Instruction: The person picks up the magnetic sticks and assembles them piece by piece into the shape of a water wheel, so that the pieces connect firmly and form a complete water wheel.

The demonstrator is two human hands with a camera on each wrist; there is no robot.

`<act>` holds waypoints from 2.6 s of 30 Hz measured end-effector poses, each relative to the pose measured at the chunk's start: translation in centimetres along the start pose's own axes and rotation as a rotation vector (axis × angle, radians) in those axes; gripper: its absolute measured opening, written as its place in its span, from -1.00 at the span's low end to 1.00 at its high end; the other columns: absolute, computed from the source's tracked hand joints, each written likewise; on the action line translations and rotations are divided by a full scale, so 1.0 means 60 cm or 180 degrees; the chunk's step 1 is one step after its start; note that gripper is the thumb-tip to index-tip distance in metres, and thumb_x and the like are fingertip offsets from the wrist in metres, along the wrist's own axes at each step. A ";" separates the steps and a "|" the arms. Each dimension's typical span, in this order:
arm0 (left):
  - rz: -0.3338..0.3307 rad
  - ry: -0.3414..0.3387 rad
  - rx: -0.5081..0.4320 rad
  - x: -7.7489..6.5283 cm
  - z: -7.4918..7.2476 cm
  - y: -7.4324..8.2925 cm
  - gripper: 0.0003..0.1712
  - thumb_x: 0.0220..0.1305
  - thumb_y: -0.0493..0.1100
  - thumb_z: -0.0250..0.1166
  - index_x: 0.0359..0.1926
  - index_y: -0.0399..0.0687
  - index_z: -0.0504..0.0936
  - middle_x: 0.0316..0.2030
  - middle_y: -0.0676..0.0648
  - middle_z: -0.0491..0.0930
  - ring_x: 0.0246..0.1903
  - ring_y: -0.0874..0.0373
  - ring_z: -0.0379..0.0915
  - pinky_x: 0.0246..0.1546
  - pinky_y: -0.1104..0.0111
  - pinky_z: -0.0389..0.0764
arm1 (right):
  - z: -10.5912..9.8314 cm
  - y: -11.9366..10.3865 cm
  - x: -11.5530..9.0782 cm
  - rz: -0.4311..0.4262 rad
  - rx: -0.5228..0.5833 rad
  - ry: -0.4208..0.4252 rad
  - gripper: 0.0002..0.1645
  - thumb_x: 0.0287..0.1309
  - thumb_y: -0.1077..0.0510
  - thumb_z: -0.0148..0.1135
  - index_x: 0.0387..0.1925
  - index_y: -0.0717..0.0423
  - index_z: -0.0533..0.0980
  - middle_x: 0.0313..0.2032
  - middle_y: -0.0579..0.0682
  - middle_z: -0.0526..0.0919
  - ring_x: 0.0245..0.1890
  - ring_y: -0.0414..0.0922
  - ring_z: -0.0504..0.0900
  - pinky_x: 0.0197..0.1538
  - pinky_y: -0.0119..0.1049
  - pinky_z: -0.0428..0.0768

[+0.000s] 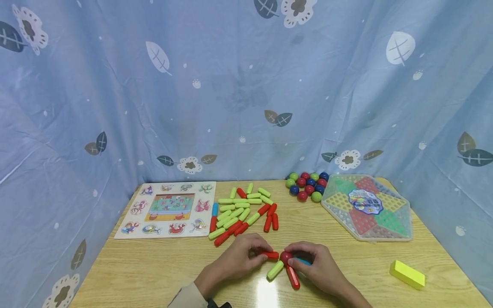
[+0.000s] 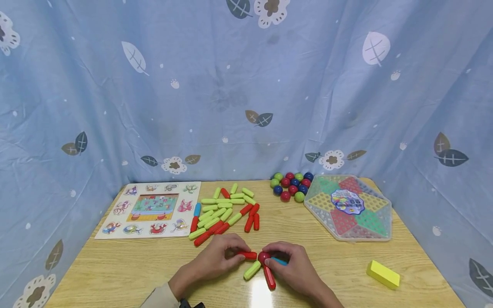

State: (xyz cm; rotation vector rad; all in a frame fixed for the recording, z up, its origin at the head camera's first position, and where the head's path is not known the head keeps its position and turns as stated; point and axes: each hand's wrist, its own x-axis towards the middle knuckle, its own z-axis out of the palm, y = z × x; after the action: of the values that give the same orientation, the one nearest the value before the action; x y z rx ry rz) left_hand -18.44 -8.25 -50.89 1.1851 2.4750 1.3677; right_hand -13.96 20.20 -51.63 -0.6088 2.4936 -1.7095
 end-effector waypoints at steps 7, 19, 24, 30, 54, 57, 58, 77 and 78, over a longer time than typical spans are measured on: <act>0.0093 -0.0020 0.0180 0.007 0.016 0.005 -0.77 0.40 -0.30 0.49 0.03 -0.02 0.84 -0.10 0.12 0.79 -0.20 0.44 0.55 -0.18 0.54 0.65 | -0.005 -0.001 0.001 0.0134 -0.0125 -0.0060 -0.72 0.40 0.13 0.48 0.10 -0.02 0.78 0.02 -0.11 0.86 0.03 -0.26 0.78 0.09 -0.40 0.74; 0.0021 -0.0127 0.0376 0.007 0.023 0.014 -0.73 0.39 -0.27 0.49 0.08 -0.01 0.86 -0.10 0.14 0.83 -0.12 0.47 0.59 -0.07 0.59 0.59 | -0.013 -0.009 0.013 -0.0059 -0.0199 -0.0343 -0.71 0.44 0.08 0.46 0.14 -0.06 0.77 0.07 -0.08 0.85 0.11 -0.25 0.75 0.18 -0.41 0.66; -0.0018 0.0021 0.0410 0.006 0.028 0.016 -0.75 0.35 -0.27 0.50 0.03 -0.01 0.85 -0.15 0.14 0.82 -0.18 0.47 0.58 -0.14 0.60 0.58 | -0.005 -0.001 0.015 -0.0081 -0.0396 0.0222 -0.63 0.34 0.07 0.56 0.15 -0.07 0.77 0.08 -0.14 0.85 0.11 -0.26 0.74 0.16 -0.44 0.66; -0.0263 0.0188 0.0351 0.005 0.035 0.021 -0.69 0.35 -0.26 0.49 0.10 -0.11 0.82 -0.20 0.09 0.77 -0.29 0.45 0.53 -0.25 0.60 0.59 | -0.001 0.005 0.012 -0.0282 -0.0780 0.1334 -0.58 0.17 0.23 0.67 0.07 0.05 0.77 0.03 -0.12 0.84 0.05 -0.17 0.79 0.15 -0.54 0.64; -0.0213 -0.0191 -0.0025 0.000 0.030 0.025 -0.70 0.40 -0.14 0.49 0.10 -0.07 0.84 -0.18 0.21 0.82 -0.22 0.56 0.61 -0.11 0.58 0.67 | -0.001 0.011 -0.010 -0.0629 -0.0928 0.0450 -0.54 0.27 0.33 0.55 0.07 -0.24 0.77 -0.05 -0.35 0.80 -0.08 -0.31 0.72 -0.06 -0.40 0.72; -0.0224 -0.0210 -0.0229 -0.001 0.024 0.021 -0.72 0.42 -0.17 0.47 0.10 -0.06 0.84 -0.17 0.20 0.83 -0.20 0.54 0.64 -0.07 0.54 0.70 | -0.006 0.011 -0.009 -0.0660 -0.0816 0.0300 -0.54 0.32 0.31 0.51 0.10 -0.26 0.77 -0.03 -0.32 0.80 -0.06 -0.30 0.72 -0.04 -0.41 0.71; -0.0245 -0.0193 -0.0331 -0.001 0.021 0.018 -0.72 0.44 -0.18 0.46 0.11 -0.08 0.84 -0.15 0.17 0.83 -0.19 0.52 0.66 -0.06 0.52 0.71 | -0.007 0.011 -0.009 -0.0670 -0.0792 0.0265 -0.55 0.34 0.30 0.51 0.11 -0.26 0.77 -0.03 -0.31 0.80 -0.06 -0.30 0.72 -0.04 -0.41 0.71; -0.0177 0.0203 0.0399 0.066 -0.023 -0.025 -0.54 0.48 -0.46 0.23 0.26 -0.05 0.78 0.31 0.02 0.72 0.40 0.08 0.58 0.46 0.12 0.57 | -0.004 0.021 -0.005 -0.0748 -0.0504 0.0182 -0.65 0.39 0.28 0.47 0.09 -0.18 0.78 -0.01 -0.21 0.82 -0.03 -0.15 0.77 0.01 -0.41 0.73; -0.0135 0.0162 0.0586 0.069 -0.021 -0.027 -0.54 0.49 -0.46 0.21 0.25 -0.05 0.78 0.34 0.00 0.70 0.42 0.07 0.56 0.48 0.10 0.55 | -0.003 0.022 -0.005 -0.0765 -0.0504 0.0184 -0.64 0.38 0.28 0.48 0.09 -0.17 0.78 -0.02 -0.20 0.82 -0.03 -0.15 0.77 0.01 -0.41 0.73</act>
State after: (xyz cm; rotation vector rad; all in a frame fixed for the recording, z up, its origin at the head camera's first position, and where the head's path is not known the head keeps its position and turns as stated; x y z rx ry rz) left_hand -22.78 -6.88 -50.16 1.1358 2.6948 1.1960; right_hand -14.09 20.87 -52.80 -0.9196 2.7115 -1.6312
